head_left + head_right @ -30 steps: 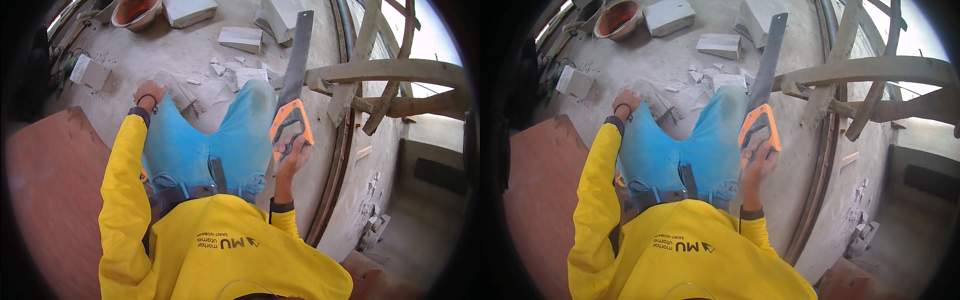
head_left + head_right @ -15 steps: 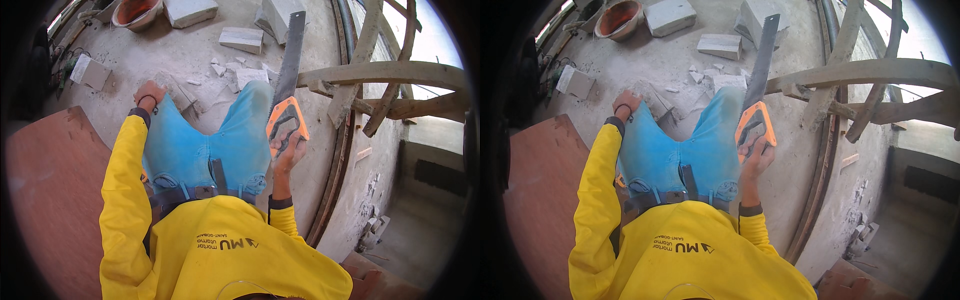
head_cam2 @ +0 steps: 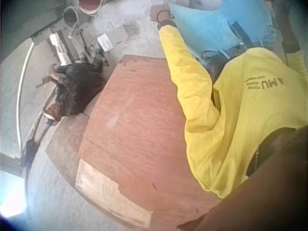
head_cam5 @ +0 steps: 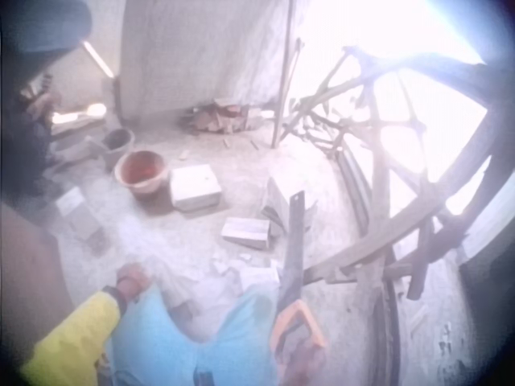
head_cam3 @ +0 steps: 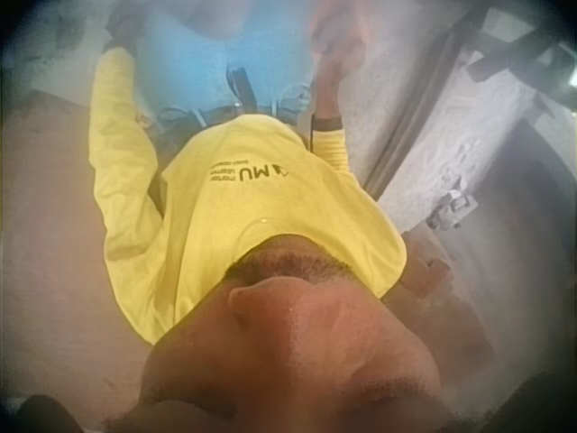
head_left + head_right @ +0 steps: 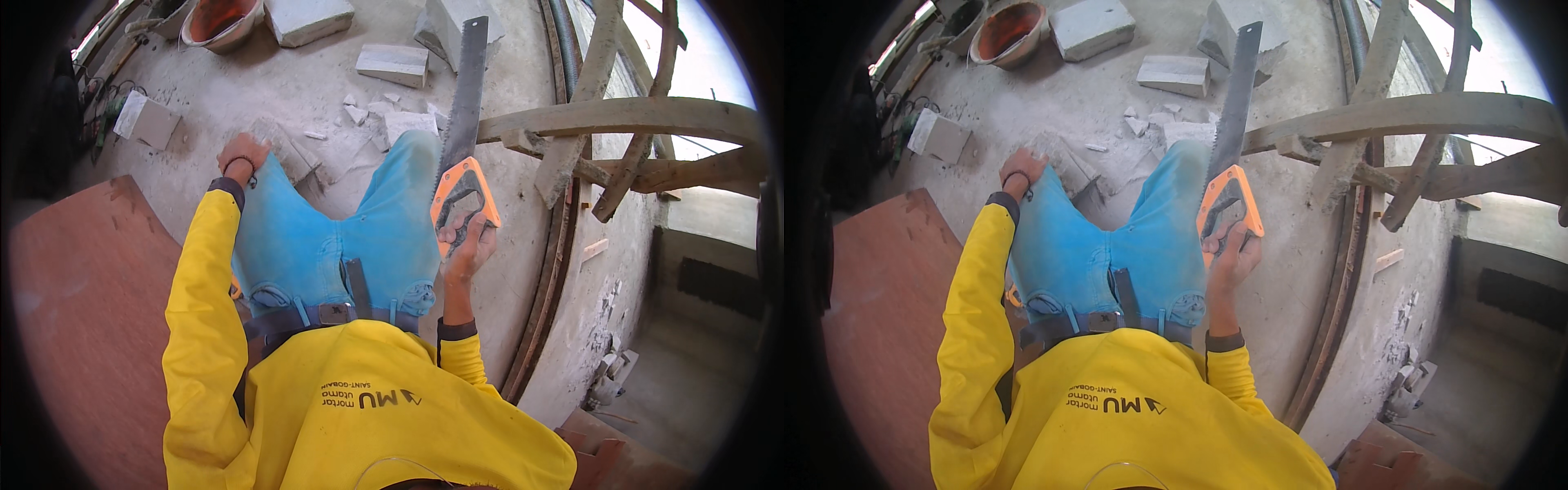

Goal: The person uses a hand saw to cut a rectangular stone block placed on the floor. They hold the block with one hand and saw back and forth with the other, producing dust and small fragments.

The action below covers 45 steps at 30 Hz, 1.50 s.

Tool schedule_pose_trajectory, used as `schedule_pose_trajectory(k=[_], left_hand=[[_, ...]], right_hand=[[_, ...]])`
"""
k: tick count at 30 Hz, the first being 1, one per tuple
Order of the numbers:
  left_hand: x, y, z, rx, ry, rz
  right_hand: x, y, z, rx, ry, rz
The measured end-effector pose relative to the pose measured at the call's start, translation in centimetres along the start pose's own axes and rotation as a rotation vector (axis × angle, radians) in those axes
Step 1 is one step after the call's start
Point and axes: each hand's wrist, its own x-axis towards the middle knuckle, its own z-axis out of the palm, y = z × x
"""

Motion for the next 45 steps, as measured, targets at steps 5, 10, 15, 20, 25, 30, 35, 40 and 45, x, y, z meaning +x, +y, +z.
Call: schedule_pose_trajectory(k=[5,10,15,20,25,30,35,40,45], left_hand=[[0.2,0.1,0.6,-0.014,0.032,-0.035],[0.2,0.3,0.3,-0.008,0.003,-0.010],[1.1,-0.2,1.1,-0.032,0.002,-0.010],[0.9,-0.2,0.9,-0.035,-0.002,-0.011],[0.5,-0.1,0.5,-0.040,-0.014,-0.014],[0.5,0.0,0.5,-0.038,-0.008,-0.017],[0.2,0.3,0.3,-0.034,0.004,-0.022],[0.0,0.2,0.2,-0.038,0.014,-0.029],[-0.8,0.6,-0.5,-0.038,-0.003,-0.037]], right_hand=[[0.1,-0.6,-0.2,0.016,0.025,0.039],[0.9,-1.7,0.7,0.001,0.035,0.048],[1.8,-1.6,0.9,0.020,0.012,0.036],[2.2,-1.2,0.9,0.036,-0.008,0.025],[2.8,-0.6,0.9,-0.018,-0.022,0.057],[3.9,-0.9,1.9,-0.006,-0.012,0.044],[6.4,-0.7,2.9,-0.031,-0.010,0.016],[8.6,-1.0,4.0,-0.024,-0.029,0.022],[10.5,-0.8,4.2,-0.042,-0.068,-0.002]])
